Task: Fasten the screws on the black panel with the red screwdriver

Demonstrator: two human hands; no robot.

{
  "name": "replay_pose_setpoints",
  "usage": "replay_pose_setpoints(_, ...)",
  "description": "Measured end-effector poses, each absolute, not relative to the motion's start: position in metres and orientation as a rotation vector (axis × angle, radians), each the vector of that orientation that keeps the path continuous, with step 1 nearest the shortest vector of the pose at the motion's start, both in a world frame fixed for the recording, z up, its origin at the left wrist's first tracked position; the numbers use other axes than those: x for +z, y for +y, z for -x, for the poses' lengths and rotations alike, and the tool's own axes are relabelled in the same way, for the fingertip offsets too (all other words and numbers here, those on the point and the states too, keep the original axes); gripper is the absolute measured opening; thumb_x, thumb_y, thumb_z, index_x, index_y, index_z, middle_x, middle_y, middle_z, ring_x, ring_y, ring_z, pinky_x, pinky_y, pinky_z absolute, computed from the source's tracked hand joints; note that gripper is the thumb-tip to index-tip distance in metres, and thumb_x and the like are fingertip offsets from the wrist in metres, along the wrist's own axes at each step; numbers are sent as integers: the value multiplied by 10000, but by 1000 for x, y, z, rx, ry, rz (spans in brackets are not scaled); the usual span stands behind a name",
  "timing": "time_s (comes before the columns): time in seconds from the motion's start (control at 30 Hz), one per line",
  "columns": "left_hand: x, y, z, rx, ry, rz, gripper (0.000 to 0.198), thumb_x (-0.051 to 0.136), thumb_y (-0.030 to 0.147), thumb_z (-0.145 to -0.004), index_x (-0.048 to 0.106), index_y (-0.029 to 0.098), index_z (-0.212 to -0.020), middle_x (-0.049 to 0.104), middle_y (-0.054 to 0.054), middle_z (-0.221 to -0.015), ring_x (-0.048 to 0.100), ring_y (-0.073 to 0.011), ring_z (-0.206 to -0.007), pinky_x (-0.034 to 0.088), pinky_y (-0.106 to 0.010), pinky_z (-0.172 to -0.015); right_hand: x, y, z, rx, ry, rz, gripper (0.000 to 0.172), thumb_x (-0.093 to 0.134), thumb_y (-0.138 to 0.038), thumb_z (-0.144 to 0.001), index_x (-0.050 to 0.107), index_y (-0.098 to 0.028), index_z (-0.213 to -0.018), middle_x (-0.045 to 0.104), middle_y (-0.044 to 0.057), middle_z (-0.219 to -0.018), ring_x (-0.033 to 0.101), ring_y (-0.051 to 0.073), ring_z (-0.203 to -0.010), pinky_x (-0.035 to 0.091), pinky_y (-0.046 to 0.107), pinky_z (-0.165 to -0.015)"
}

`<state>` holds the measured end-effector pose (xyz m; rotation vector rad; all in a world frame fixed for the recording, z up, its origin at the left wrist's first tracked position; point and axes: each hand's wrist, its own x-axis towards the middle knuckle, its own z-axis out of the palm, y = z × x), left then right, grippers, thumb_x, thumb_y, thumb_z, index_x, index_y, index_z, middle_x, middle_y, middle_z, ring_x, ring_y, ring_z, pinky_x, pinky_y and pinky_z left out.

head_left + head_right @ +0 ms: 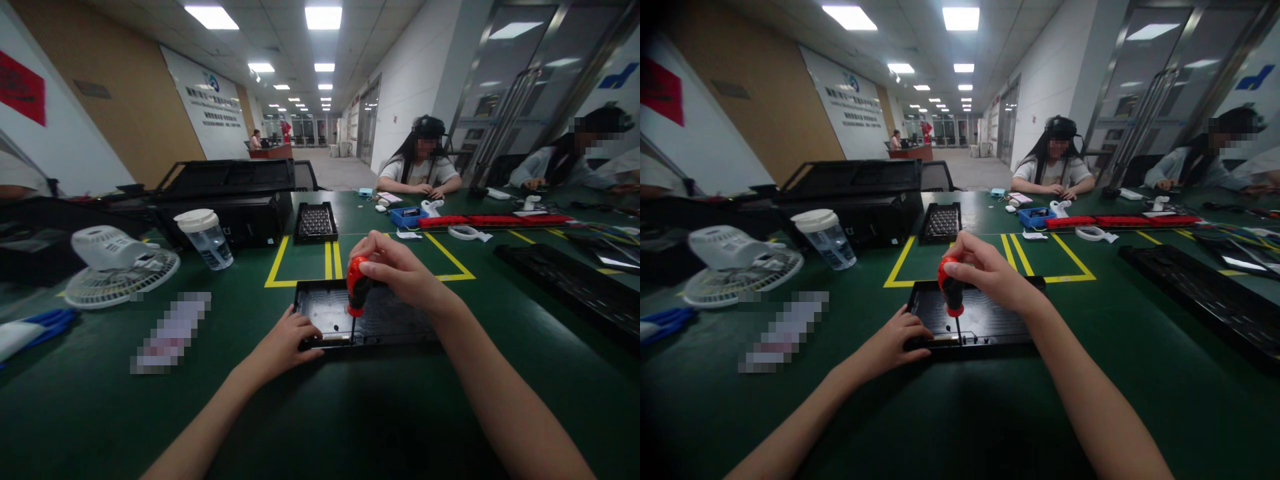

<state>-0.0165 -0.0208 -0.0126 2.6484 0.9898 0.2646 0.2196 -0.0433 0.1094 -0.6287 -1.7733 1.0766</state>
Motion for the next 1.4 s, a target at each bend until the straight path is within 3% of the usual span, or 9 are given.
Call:
replay_pose_setpoints(0.23,-12,-20,16,275,986,-2651,242,582,397,-764,629,256,-956,608,-20,-958,536,-201,-957,143,-547,-1051,112,-47,-218,947,-1823,704,140,536,-270,-818,442,-168,-793,536,35,-868,523,129,-768,408,255,-647)
replay_pose_setpoints(1.4,-11,-21,17,273,988,-2655,240,574,402,-769,623,262,-958,601,-14,-938,538,-200,-955,137,-551,-1052,112,-55,-202,158,-1902,1018,196,525,-300,-817,408,-182,-711,441,-16,-656,438,109,-606,338,256,-579)
